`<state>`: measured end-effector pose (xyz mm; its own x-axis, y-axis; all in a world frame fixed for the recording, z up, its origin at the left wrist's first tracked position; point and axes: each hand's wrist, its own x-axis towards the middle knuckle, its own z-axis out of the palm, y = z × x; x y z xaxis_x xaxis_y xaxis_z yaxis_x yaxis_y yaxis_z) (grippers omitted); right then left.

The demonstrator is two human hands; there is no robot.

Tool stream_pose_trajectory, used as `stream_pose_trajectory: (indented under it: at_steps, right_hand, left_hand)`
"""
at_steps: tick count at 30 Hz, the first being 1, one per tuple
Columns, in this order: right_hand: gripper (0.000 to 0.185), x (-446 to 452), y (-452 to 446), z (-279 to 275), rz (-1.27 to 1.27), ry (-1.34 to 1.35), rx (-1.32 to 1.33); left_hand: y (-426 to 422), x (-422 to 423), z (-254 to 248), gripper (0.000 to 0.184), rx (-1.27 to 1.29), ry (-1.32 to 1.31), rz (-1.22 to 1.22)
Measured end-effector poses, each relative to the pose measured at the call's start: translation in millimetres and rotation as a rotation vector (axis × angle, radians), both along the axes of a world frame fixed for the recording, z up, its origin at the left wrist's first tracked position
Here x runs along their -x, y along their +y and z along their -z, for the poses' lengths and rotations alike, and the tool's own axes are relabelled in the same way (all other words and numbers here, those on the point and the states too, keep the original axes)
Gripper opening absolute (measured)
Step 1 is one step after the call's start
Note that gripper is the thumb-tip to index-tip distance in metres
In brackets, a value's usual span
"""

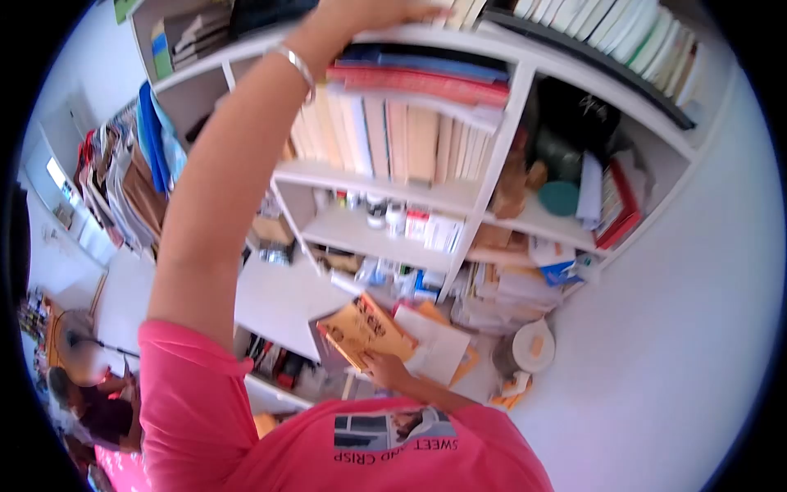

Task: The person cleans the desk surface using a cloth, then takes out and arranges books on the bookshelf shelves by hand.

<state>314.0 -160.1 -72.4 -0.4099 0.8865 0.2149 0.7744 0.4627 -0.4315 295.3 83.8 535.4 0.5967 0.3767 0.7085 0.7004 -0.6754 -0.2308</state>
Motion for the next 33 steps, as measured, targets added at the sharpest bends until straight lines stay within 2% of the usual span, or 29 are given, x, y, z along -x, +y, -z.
stream_pose_trajectory:
  at_steps: [1, 2, 3, 4, 5, 6, 8, 9, 10, 12, 14, 15, 17, 18, 19, 21, 22, 23, 25, 27, 29, 30, 31, 32, 33]
  right_hand:
    - [0.054, -12.3, 15.8, -27.5, 0.014, -0.016, -0.045]
    - [0.042, -26.3, 24.2, -75.3, 0.025, -0.003, 0.049]
    - [0.032, -37.9, 25.0, -122.1, 0.034, 0.015, 0.154]
    - [0.028, -47.7, 23.2, -163.4, 0.067, 0.176, 0.060]
    - [0.032, -67.9, 23.8, -185.3, 0.000, 0.204, -0.052]
    - [0.031, -82.2, 17.3, -246.1, 0.122, -0.078, 0.123]
    - [0.029, -116.8, -13.9, -329.5, 0.157, 0.327, 0.134]
    - [0.024, -130.4, -31.5, -368.3, 0.151, 0.259, -0.257]
    - [0.026, -166.9, -40.9, -365.2, 0.225, 0.335, -0.272]
    - [0.030, -180.6, -74.3, -426.5, 0.306, 0.909, -0.583]
    - [0.031, -175.5, -82.2, -500.4, 0.591, 0.847, -0.926]
    - [0.032, -159.9, -78.1, -541.1, 0.479, 0.847, -1.013]
    - [0.033, -144.9, -60.8, -598.9, 0.463, 0.731, -1.157]
    - [0.042, -145.3, -51.7, -624.2, 0.443, 0.628, -1.128]
    - [0.042, -144.3, -35.4, -644.9, 0.444, 0.625, -1.115]
    - [0.027, -136.1, 4.0, -678.7, 0.225, 0.637, -1.001]
    - [0.020, -135.7, 18.3, -692.4, 0.116, 0.643, -0.946]
    - [0.020, -138.1, 28.9, -706.7, 0.118, 0.646, -0.941]
    - [0.018, -140.3, 41.1, -729.9, 0.257, 0.437, -0.855]
    - [0.019, -133.5, 42.2, -741.9, 0.257, 0.388, -0.860]
    - [0.021, -119.9, 39.3, -744.3, 0.265, 0.347, -0.858]
    - [0.023, -102.8, 33.2, -738.7, 0.376, 0.323, -0.945]
    - [0.026, -91.0, 31.6, -734.6, 0.489, 0.298, -1.028]
    - [0.030, -90.9, 46.1, -734.3, 0.438, 0.384, -1.139]
    - [0.030, -90.5, 58.3, -738.3, 0.438, 0.388, -1.134]
  left_hand:
    - [7.7, -7.6, 2.0, 0.079, -0.027, -0.113, 0.037]
    - [4.6, -9.5, 1.0, 0.074, -0.117, -0.134, -0.081]
    - [-5.2, -7.6, -0.9, 0.076, -0.050, -0.128, -0.122]
    - [-4.0, -6.0, -1.4, 0.080, -0.069, -0.141, -0.078]
    - [0.3, -5.7, 0.1, 0.084, -0.084, -0.150, -0.035]
    - [5.4, -7.6, 3.0, 0.084, -0.096, -0.169, -0.044]
    - [-1.0, -6.1, 0.4, 0.081, -0.083, -0.149, -0.087]
    - [-2.6, -5.9, -1.6, 0.081, -0.086, -0.157, -0.086]
    - [-3.3, -5.8, -0.9, 0.081, -0.074, -0.164, -0.088]
    - [-7.1, -4.7, 1.8, 0.080, -0.056, -0.172, -0.088]
    - [-11.2, -3.4, 3.8, 0.072, -0.025, -0.185, -0.092]
    - [-6.0, -4.2, 7.8, 0.072, -0.020, -0.186, -0.091]
    - [11.4, -6.5, 19.1, 0.060, -0.122, -0.252, 0.012]
    - [2.3, -1.2, 21.5, 0.042, -0.120, -0.253, 0.040]
    - [7.7, -0.9, 24.9, 0.042, -0.108, -0.254, 0.036]
    - [25.8, -3.3, 32.3, 0.029, -0.279, -0.267, 0.175]
    - [5.9, 4.1, 33.9, 0.023, -0.235, -0.258, 0.169]
    - [3.1, 6.5, 38.3, 0.023, -0.230, -0.254, 0.168]
    - [3.5, 10.8, 43.3, 0.029, -0.353, -0.246, 0.193]
    - [6.6, 13.5, 41.5, 0.031, -0.291, -0.199, 0.082]
    - [4.8, 25.1, 42.1, 0.031, -0.717, -0.117, -0.037]
    - [-0.6, 33.0, 38.4, 0.032, -0.657, -0.095, -0.113]
    - [1.6, 41.8, 36.0, 0.041, -0.589, -0.081, -0.022]
    - [1.0, 52.3, 31.2, 0.045, -0.713, -0.064, -0.039]
    - [-3.5, 60.2, 25.5, 0.050, -0.836, -0.046, -0.055]
